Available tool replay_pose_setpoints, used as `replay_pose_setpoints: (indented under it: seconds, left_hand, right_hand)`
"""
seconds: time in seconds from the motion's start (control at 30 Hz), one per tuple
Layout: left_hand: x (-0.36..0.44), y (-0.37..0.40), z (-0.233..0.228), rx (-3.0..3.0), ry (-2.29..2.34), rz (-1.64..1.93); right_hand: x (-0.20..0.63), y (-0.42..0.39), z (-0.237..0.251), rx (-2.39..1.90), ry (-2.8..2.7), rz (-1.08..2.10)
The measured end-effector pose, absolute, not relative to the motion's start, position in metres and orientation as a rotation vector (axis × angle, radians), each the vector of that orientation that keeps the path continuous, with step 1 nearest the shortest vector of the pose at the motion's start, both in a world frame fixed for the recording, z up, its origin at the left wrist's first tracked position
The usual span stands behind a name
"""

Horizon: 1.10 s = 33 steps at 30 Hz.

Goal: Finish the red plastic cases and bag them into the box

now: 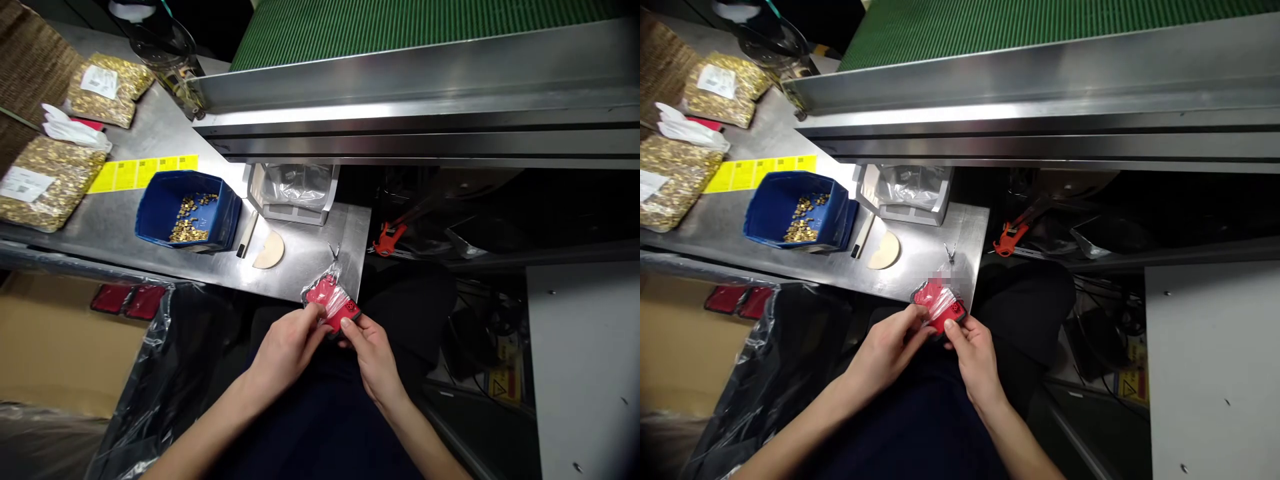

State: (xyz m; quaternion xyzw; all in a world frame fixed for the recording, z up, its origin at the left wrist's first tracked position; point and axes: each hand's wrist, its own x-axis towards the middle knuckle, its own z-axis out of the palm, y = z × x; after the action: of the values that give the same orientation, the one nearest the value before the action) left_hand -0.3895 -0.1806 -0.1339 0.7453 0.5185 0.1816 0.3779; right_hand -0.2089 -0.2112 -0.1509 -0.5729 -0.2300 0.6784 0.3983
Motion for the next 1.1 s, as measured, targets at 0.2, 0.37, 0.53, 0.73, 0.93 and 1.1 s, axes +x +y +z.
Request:
replay_pose_setpoints:
  seconds: [0.2, 0.37, 0.53, 0.73, 0.93, 1.1]
  left_hand:
    - [-0.4, -0.18, -0.139, 2.052, 1.654, 0.379]
    - [-0.375, -0.204, -0.131, 2.184, 1.216, 0.546]
    - [-0.364, -0.196, -0.126, 1.959, 1.084, 0.761]
    - [-0.389, -0.171, -0.133, 1.798, 1.476, 1.005]
    - [-0.408, -0.143, -0.133, 1.78, 1.363, 0.866]
    - [-0.413, -0.13, -0.133, 1.962, 1.392, 0.793]
  right_hand:
    - [-0.21, -0.212, -0.155, -1.436, -0.472, 1.677]
    - [-0.214, -0.209, -0.158, -1.397, -0.629, 1.714]
    - [-0.215, -0.204, -0.157, -1.408, -0.809, 1.767]
    - [-0.197, -0.189, -0.137, -1.634, -1.371, 1.556]
    - [-0.203, -0.138, -0.115, -1.644, -1.728, 0.977]
    - [-0.232, -0.093, -0.121, -1.614, -2.192, 0.969]
